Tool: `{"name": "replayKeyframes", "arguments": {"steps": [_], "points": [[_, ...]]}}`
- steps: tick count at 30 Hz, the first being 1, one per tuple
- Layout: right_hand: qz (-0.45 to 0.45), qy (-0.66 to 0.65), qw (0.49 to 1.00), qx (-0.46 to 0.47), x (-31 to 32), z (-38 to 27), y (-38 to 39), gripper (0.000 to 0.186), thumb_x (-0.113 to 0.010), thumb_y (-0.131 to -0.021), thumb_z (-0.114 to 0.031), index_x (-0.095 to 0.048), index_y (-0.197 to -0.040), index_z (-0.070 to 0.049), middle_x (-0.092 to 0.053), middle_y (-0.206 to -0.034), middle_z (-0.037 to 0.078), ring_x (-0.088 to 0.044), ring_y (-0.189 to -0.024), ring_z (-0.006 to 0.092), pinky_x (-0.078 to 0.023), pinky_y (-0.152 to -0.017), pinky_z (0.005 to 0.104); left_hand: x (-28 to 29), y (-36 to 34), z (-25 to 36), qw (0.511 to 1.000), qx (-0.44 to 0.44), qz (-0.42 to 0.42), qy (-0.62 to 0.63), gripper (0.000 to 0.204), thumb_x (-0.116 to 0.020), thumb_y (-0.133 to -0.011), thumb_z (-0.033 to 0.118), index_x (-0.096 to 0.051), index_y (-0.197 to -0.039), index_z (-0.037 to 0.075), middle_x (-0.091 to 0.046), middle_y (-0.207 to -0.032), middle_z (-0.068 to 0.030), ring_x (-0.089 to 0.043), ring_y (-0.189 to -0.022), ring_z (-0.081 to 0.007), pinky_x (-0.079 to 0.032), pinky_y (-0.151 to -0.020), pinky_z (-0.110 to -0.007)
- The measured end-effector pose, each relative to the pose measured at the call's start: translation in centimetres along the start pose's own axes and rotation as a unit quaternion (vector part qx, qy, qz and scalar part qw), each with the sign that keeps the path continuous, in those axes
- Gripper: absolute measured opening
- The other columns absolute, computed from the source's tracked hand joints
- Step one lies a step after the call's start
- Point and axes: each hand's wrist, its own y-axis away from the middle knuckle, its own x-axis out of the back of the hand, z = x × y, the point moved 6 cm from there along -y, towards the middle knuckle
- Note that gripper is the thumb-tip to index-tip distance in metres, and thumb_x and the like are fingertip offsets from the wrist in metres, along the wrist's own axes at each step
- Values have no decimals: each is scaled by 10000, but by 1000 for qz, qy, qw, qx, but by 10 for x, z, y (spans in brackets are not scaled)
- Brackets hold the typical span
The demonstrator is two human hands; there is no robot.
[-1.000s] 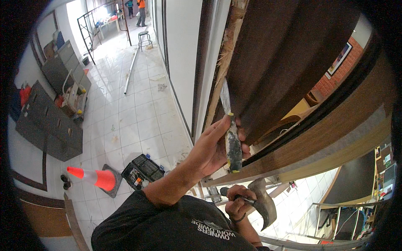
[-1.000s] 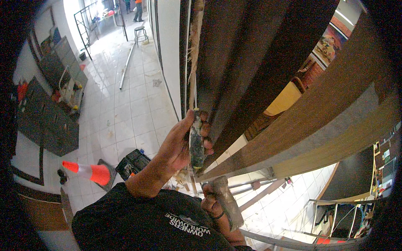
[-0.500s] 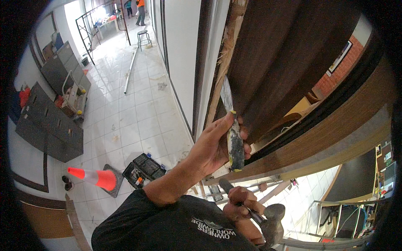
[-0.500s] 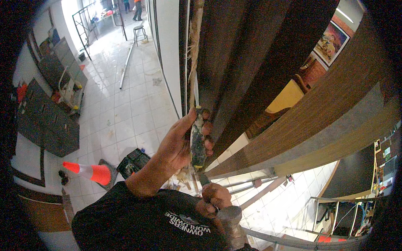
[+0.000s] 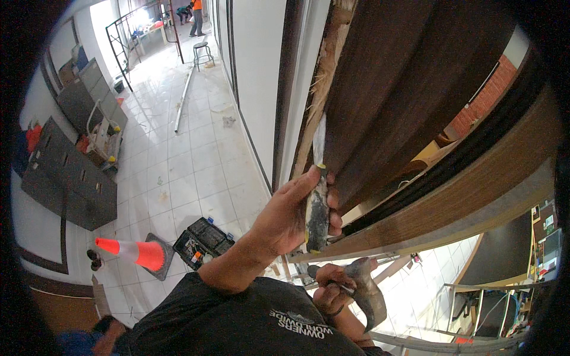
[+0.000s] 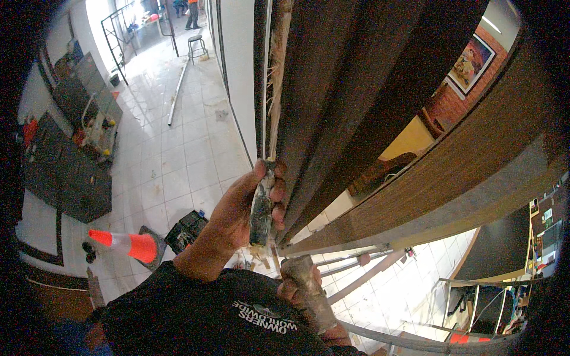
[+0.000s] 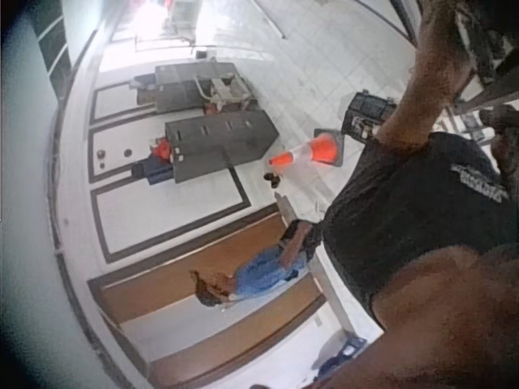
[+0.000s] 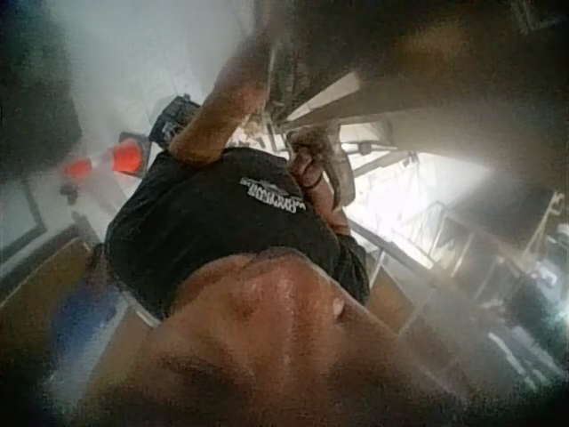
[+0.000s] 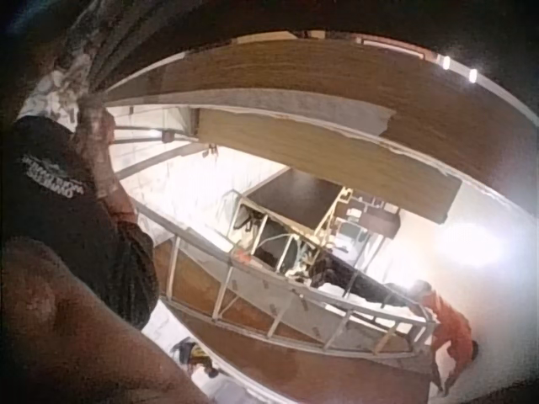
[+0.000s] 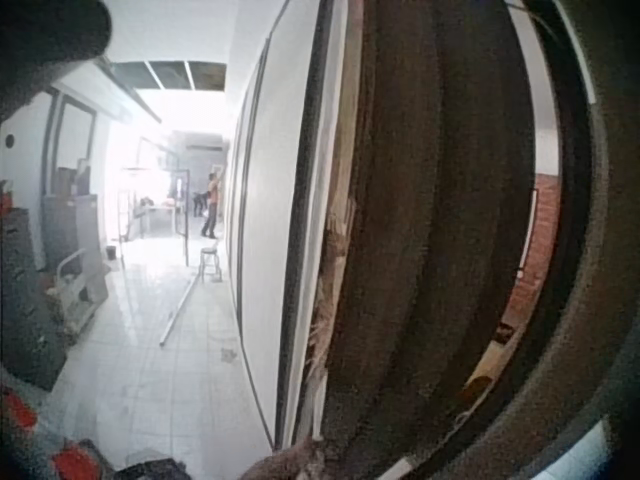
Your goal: The person uses a scraper and a hammer to remove wood trim and debris from the edge of a door frame, striking the scraper with the hammer to pry pieces loose.
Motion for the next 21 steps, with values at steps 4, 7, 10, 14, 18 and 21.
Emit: {"name": "replayKeyframes", "arguments": {"steps": [4,7,10,14,18,21], "points": [[10,-65,978,198,-3,-16,-9,239,-560,-767,-292,-515,-797,-60,-447,-578,14,-415,-456,154,-373,-442,270,3,4,0,999,12,30,-30,298,-424,-927,334,-449,-1015,50,-580,-798,-104,-642,-677,-240,-568,-605,-381],[23,27,940,339,-9,-26,0,261,-486,-800,-311,-521,-807,-53,-484,-602,53,-450,-476,196,-358,-431,305,2,4,0,997,6,52,-57,327,-425,-920,367,-453,-1042,65,-567,-781,-73,-632,-643,-212,-561,-574,-358],[33,-125,978,166,-9,9,-1,161,-525,-704,-236,-592,-729,-92,-563,-644,61,-538,-520,261,-422,-451,346,-4,3,0,993,5,85,-76,364,-435,-911,397,-457,-1063,68,-551,-759,-46,-621,-606,-187,-554,-537,-337],[3,-40,957,286,-18,-16,-6,339,-431,-821,-379,-456,-714,-59,-435,-568,55,-389,-464,166,-291,-419,291,1,-2,3,991,-16,76,-110,382,-428,-912,404,-452,-1049,49,-545,-737,-43,-618,-591,-184,-556,-524,-342],[20,37,933,358,-23,-19,0,413,-419,-867,-416,-381,-670,-55,-378,-533,43,-325,-439,127,-242,-402,270,-2,-2,3,992,-7,75,-98,391,-418,-913,416,-449,-1043,49,-542,-726,-37,-616,-594,-183,-552,-527,-340],[36,-28,947,318,-21,-22,2,406,-416,-870,-406,-348,-659,-65,-375,-530,43,-326,-436,126,-241,-399,266,-3,0,4,993,-9,72,-96,382,-406,-917,418,-449,-1040,59,-541,-723,-33,-616,-596,-180,-557,-531,-334]]}}
